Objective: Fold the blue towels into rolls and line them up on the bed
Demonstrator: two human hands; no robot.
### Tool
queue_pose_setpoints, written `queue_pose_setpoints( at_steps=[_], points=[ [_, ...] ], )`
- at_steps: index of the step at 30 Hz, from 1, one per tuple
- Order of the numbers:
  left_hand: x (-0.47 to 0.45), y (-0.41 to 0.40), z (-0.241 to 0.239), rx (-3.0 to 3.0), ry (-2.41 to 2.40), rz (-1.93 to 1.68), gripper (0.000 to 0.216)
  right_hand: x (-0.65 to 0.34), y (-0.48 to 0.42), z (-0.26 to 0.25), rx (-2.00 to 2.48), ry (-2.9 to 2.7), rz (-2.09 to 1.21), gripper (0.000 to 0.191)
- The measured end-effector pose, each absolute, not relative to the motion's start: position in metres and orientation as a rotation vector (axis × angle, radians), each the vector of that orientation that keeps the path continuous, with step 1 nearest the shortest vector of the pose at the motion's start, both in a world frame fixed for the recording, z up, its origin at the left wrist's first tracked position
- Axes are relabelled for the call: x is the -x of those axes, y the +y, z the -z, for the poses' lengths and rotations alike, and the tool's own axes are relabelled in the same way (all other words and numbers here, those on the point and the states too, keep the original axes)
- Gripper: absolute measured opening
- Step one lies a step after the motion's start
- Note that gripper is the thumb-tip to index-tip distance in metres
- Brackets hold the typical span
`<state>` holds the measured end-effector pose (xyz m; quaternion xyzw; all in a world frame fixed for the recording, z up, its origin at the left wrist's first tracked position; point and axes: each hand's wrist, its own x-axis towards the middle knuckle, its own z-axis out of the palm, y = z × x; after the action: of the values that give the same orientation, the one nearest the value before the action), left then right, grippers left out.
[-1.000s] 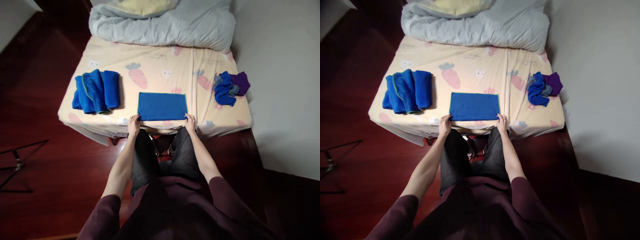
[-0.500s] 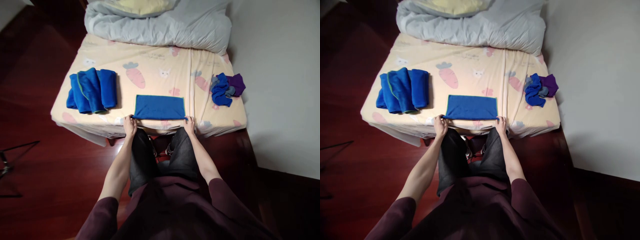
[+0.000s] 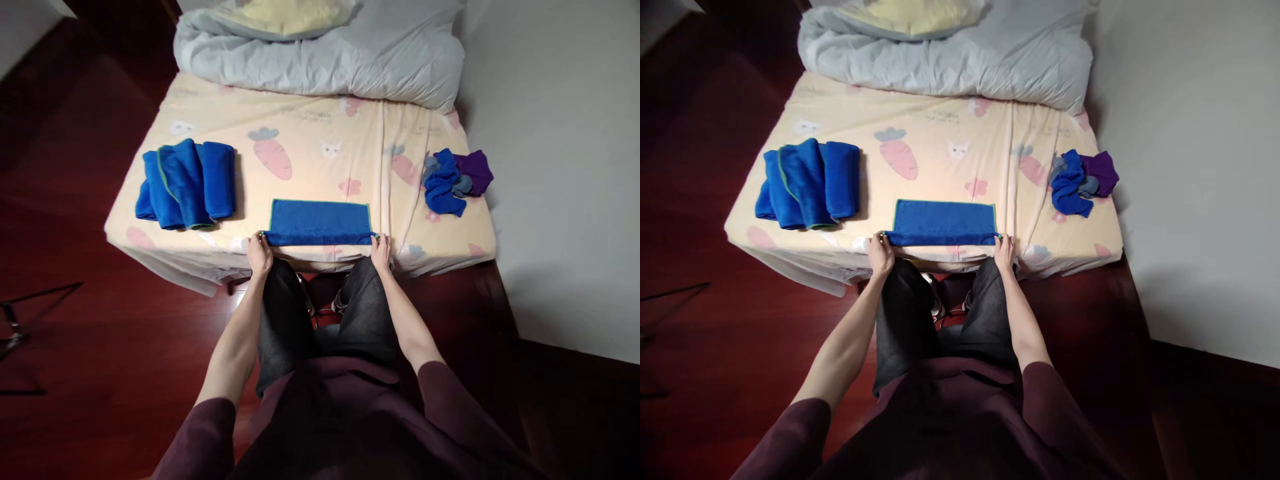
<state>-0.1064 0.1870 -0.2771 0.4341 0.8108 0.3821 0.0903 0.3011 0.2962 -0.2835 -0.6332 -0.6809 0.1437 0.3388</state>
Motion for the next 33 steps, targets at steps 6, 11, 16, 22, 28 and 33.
queue_pose_setpoints(
  at_steps=[6, 11, 16, 22, 28, 33],
  points=[
    [0.1073, 0.1879, 0.2783, -1.283, 2.393, -1.103, 0.033, -0.3013, 0.2982, 0.2831, 1.636, -1.779, -0.393, 0.029],
    [0.1084, 0.1893, 0.2818, -1.250, 2.432, -1.097, 0.031, -0.3008, 0.2997, 0.2843, 1.649, -1.789, -0.392, 0.030],
    [0.1070, 0.1898, 0.2804, -1.256, 2.464, -1.058, 0.033, -0.3000, 0.3019, 0.2895, 1.656, -1.789, -0.344, 0.031],
    [0.1079, 0.1893, 0.2789, -1.260, 2.484, -1.045, 0.033, -0.3003, 0.3038, 0.2922, 1.675, -1.762, -0.345, 0.028],
    [0.1093, 0.1900, 0.2783, -1.254, 2.487, -1.006, 0.029, -0.2985, 0.3028, 0.2913, 1.695, -1.685, -0.418, 0.021],
    [0.1099, 0.1899, 0.2793, -1.259, 2.477, -1.018, 0.030, -0.2995, 0.3002, 0.2884, 1.622, -1.713, -0.344, 0.020]
  ],
)
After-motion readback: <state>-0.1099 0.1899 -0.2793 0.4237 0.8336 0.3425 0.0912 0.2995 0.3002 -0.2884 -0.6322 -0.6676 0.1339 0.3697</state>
